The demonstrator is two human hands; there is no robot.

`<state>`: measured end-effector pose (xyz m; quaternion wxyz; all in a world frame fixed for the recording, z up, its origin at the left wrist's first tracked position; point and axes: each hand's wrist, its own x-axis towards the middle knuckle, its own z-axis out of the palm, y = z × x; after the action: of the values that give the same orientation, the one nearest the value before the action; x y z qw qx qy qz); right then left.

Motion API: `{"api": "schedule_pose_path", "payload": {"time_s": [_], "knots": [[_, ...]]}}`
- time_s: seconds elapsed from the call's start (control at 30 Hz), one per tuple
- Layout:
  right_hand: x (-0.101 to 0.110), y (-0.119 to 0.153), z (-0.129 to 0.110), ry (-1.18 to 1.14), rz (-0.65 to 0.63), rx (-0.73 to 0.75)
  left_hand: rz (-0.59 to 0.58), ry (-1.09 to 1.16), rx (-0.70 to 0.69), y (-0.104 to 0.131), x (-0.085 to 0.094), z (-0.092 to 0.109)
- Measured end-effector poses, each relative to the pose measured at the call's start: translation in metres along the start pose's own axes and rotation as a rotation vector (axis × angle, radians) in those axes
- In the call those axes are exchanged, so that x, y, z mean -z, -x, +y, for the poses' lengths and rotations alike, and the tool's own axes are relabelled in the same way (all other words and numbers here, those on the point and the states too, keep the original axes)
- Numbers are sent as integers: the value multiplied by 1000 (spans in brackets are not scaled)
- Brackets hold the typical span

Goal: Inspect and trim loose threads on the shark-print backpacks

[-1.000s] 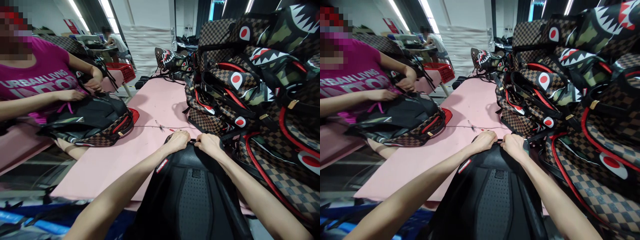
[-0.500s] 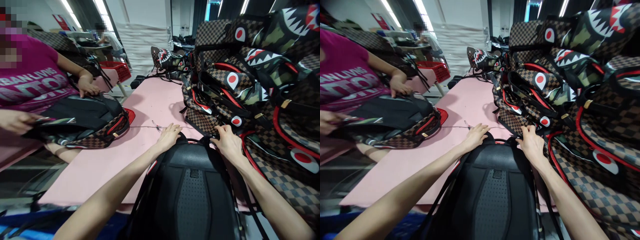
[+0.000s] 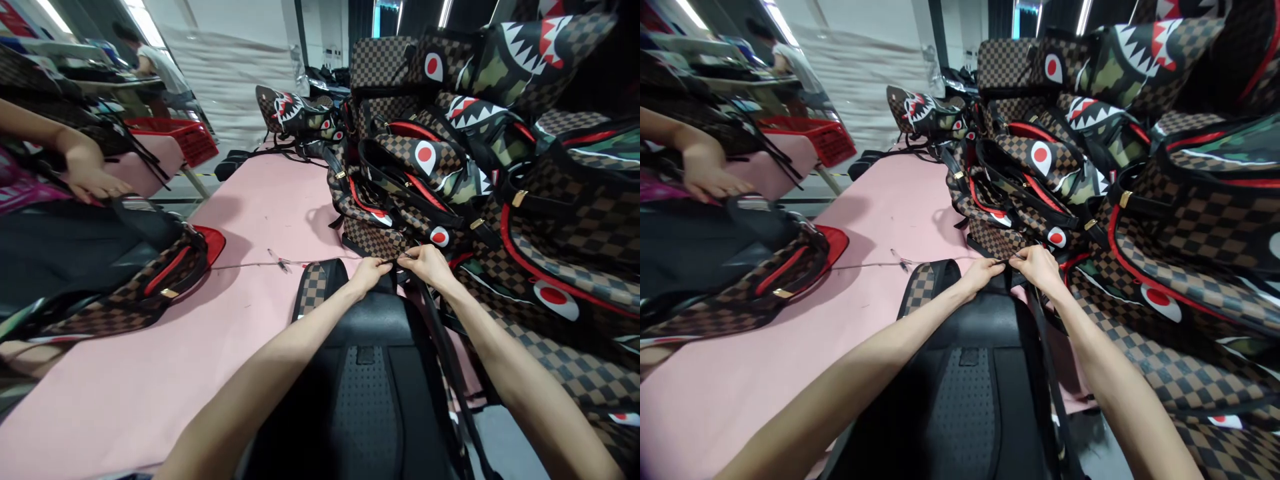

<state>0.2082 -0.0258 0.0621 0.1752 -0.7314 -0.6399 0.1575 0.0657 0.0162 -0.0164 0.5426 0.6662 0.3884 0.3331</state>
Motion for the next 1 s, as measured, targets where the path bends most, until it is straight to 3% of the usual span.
{"api": "schedule_pose_path", "payload": {"time_s": [0.1,0.17,0.27,0.37,0.5,0.63,0.8,1.0], "knots": [[1,-2,-9,4,6,25,38,393,95,2,2,-6],[2,-4,-11,1,-18,57,48,504,127,4,4,-7],[2,-5,-5,-24,-62,59,56,510,106,3,5,-6],[-1,-5,11,-112,-121,38,53,372,-8,1,2,-2],[-11,2,25,-533,-184,-17,-39,186,-118,-1,-1,5],[-19,17,21,-930,-264,-110,-63,302,-29,0,-3,8],[-27,67,28,-1195,-363,-292,-65,399,117,7,4,9],[-31,167,64,-1304,-281,-531,-46,322,100,15,11,9]]}}
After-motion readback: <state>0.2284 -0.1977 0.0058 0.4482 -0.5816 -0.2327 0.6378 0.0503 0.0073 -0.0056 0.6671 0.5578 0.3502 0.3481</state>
